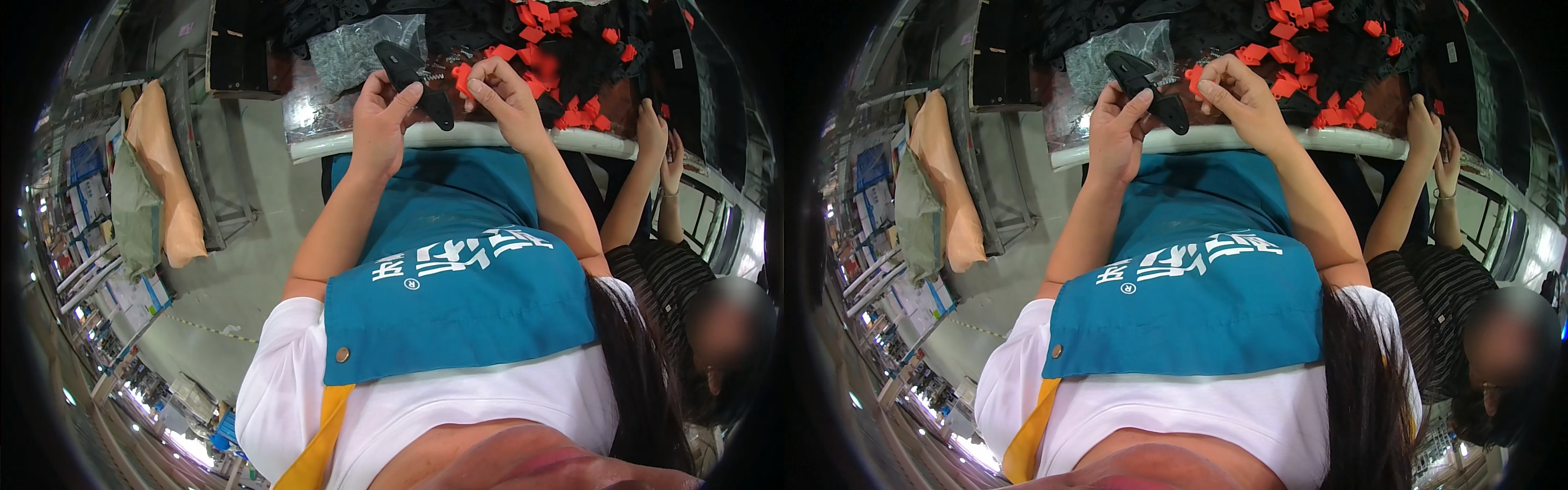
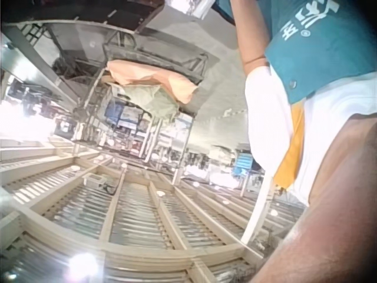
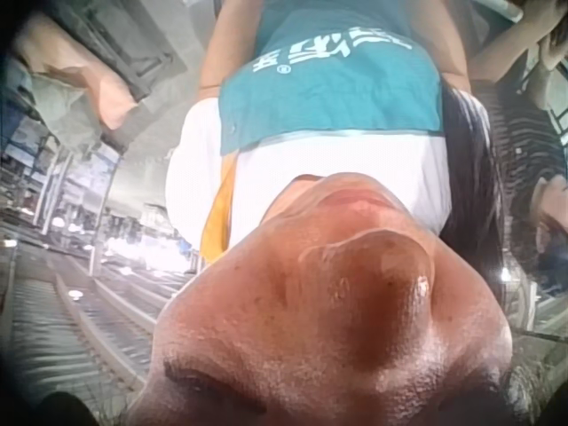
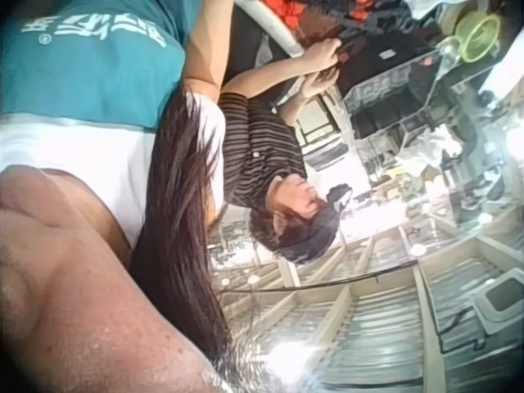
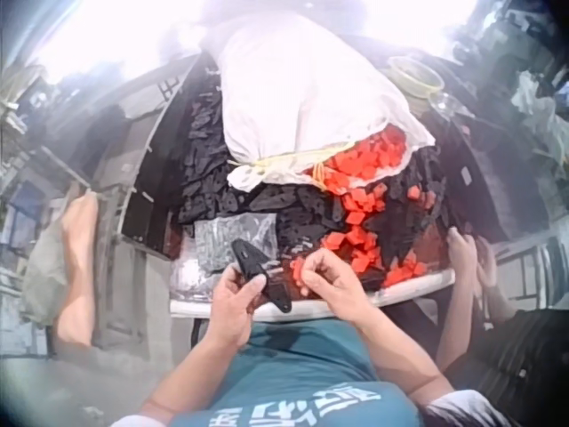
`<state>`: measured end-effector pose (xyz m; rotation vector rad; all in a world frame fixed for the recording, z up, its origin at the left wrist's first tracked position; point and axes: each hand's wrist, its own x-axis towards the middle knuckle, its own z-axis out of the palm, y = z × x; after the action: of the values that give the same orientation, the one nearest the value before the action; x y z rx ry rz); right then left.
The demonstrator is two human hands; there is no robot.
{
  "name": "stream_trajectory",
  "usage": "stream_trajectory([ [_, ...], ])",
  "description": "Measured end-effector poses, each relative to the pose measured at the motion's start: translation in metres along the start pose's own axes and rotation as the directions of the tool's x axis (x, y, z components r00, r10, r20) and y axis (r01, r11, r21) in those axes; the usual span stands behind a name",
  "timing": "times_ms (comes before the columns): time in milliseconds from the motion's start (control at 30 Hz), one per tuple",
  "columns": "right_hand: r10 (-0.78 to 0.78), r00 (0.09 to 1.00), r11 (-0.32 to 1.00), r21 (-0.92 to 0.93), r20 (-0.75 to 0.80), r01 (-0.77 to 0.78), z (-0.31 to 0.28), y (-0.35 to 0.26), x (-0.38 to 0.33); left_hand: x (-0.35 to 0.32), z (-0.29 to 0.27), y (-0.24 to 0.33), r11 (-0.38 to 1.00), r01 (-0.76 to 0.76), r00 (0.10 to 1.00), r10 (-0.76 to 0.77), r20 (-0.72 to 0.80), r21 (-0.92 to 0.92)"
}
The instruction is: The person repeatedly picks up small black and red plastic components and fastens them together by hand. They place the assembled units into a black tray on the table. The person continues this repetitive assembly process throughout the clip.
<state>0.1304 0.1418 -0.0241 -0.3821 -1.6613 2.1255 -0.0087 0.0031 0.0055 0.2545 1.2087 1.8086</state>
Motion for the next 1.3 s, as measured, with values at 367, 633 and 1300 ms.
stream_trajectory([
  [367, 0.057, 0.993, 0.995, -0.07, -0.106, -0.065, 0.008, -0.018, -0.007, -0.006, 0.001, 0.0, 0.987, -0.063, 0.998, 0.06, 0.028, 0.145],
  [633, 0.078, 0.994, 0.997, -0.01, -0.082, -0.079, 0.014, -0.027, -0.008, -0.007, 0.0, -0.001, 0.965, -0.138, 0.99, 0.125, 0.072, 0.225],
  [1300, 0.011, 0.969, 0.983, -0.176, -0.245, -0.056, 0.032, -0.03, -0.006, -0.011, 0.001, -0.007, 0.96, -0.155, 0.982, 0.123, 0.142, 0.235],
])
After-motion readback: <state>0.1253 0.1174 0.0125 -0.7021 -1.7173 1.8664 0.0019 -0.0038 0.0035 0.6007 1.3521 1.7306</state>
